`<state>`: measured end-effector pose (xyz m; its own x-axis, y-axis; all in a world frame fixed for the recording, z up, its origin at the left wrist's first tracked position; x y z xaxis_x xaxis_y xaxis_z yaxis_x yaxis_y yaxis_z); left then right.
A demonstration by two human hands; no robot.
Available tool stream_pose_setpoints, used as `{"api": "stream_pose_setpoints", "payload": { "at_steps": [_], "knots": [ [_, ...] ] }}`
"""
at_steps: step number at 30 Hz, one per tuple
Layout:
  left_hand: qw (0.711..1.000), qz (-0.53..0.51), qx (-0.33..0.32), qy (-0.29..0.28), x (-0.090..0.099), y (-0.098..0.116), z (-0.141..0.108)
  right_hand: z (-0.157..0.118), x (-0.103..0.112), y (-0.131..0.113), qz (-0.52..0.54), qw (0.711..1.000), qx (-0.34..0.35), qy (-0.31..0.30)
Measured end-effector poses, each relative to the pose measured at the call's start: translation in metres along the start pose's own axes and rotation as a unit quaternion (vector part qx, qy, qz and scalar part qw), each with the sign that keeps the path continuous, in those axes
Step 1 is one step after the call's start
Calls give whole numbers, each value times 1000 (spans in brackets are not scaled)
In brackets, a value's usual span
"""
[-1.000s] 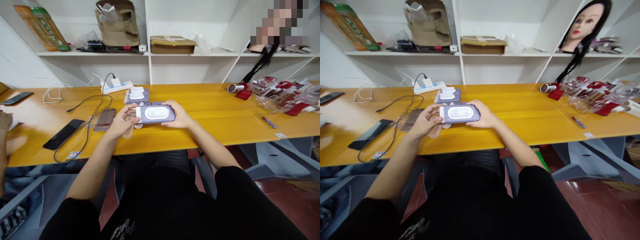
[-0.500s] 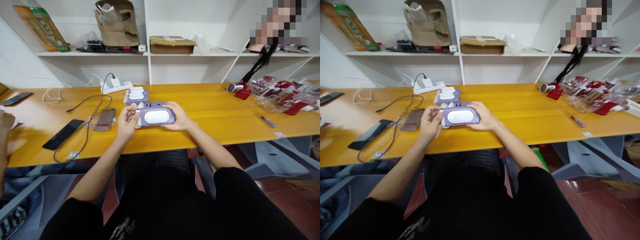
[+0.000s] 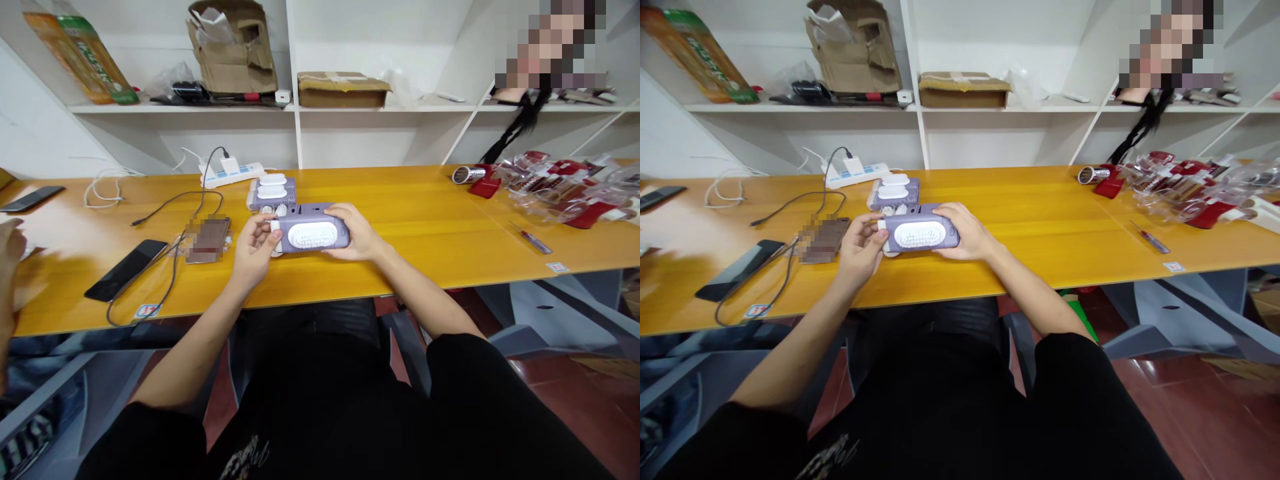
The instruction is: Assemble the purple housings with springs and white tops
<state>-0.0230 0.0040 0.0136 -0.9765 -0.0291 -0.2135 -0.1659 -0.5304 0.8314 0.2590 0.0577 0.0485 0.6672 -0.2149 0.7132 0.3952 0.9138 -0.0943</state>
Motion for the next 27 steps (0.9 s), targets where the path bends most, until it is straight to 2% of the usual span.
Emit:
{"api": "stream_pose_setpoints", "payload": {
  "at_steps": [5, 12, 16, 21, 27],
  "knots": [
    [999, 16, -21, 23, 2, 4, -3, -1, 0, -1, 2, 1000, -3, 1],
    [999, 12, 40, -18, 9, 2, 1, -1, -2, 1, 39, 998, -36, -17],
    [1000, -13, 25, 3, 8, 0, 0, -1, -2, 0, 39, 998, -38, -21],
    [999, -14, 43, 17, 10, -5, -1, -1, -1, -1, 21, 999, -31, -20],
    [999, 9, 17, 35, 9, 4, -6, 0, -2, -1, 15, 998, -42, -39]
  ]
}}
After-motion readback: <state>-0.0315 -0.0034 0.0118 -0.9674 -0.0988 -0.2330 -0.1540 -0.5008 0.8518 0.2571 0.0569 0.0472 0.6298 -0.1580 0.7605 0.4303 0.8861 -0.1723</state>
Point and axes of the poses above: each hand's wrist, its own z-axis towards the middle knuckle, its own x-axis out of the back of the hand, y = z × x, the point moved 6 cm from there along z, towards the middle knuckle, and after that the axes turned 10 degrees about -z, right-handed, at the moved point
